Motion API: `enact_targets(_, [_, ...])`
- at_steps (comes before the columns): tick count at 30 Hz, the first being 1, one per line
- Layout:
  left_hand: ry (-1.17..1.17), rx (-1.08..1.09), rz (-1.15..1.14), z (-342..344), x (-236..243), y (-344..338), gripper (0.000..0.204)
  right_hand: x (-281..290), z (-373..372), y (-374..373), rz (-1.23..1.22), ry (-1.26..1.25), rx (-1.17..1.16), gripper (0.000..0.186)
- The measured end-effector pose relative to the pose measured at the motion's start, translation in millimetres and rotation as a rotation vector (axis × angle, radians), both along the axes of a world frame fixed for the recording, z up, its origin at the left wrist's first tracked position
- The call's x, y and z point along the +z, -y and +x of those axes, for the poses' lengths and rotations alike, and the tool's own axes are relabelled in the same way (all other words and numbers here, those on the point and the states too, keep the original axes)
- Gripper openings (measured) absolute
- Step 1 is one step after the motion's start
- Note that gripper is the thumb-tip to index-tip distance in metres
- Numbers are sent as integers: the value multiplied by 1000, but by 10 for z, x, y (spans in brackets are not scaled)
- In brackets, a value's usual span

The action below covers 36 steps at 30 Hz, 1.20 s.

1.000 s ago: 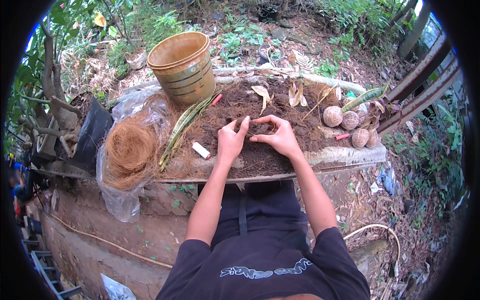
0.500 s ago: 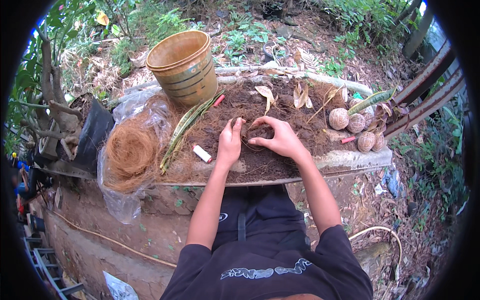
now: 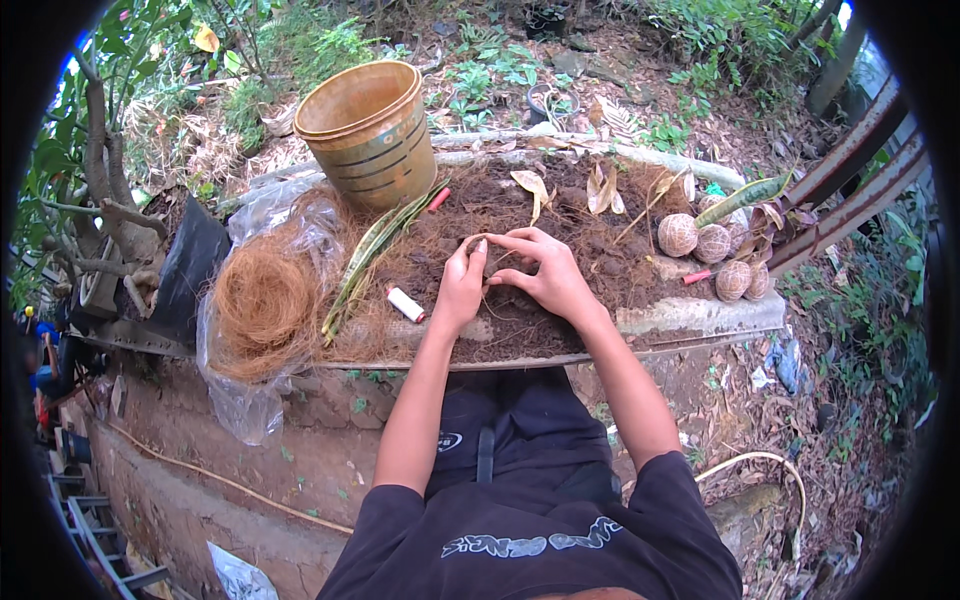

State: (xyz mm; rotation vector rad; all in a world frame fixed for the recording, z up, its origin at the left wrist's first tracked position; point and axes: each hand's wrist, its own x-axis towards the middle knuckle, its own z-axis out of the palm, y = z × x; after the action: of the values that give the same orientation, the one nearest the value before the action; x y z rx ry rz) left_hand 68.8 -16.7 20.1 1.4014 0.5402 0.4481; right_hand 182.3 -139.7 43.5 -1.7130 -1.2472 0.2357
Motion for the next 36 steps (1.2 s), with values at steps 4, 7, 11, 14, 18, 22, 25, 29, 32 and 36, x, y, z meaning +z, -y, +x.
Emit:
enact_targets(4, [10, -17, 117, -10, -38, -38, 38, -31, -64, -7, 51, 121, -32, 55])
enact_targets(7, [24, -24, 168, -12, -45, -43, 42, -64, -84, -15, 62, 45, -21, 51])
enact_targets(11, [-82, -29, 123, 9, -15, -64, 43, -86, -141, -40, 45, -156, -105, 43])
enact_targets(14, [-13, 28, 140, 28, -121, -86, 35, -71, -142, -24, -84, -231, -144, 41])
enact_targets(18, [34, -1, -32, -14, -144, -100, 27, -60, -24, 3, 53, -332, -109, 29])
enact_targets(22, [30, -74, -75, 2, -59, -63, 24, 29, 11, 6, -5, -239, -166, 27])
enact_targets(25, [-18, -151, -69, -38, -76, -117, 28, -26, 47, -56, 32, -379, -148, 28])
enact_targets(29, [30, -28, -113, -30, 17, -16, 33, 63, -59, -115, 34, -318, -73, 32])
enact_targets(32, [42, 36, -78, -2, -26, -13, 44, 78, -130, -103, 37, -124, -12, 32])
enact_targets(36, [25, -31, -72, 20, -96, -91, 43, 11, -146, -90, -10, -74, -54, 34])
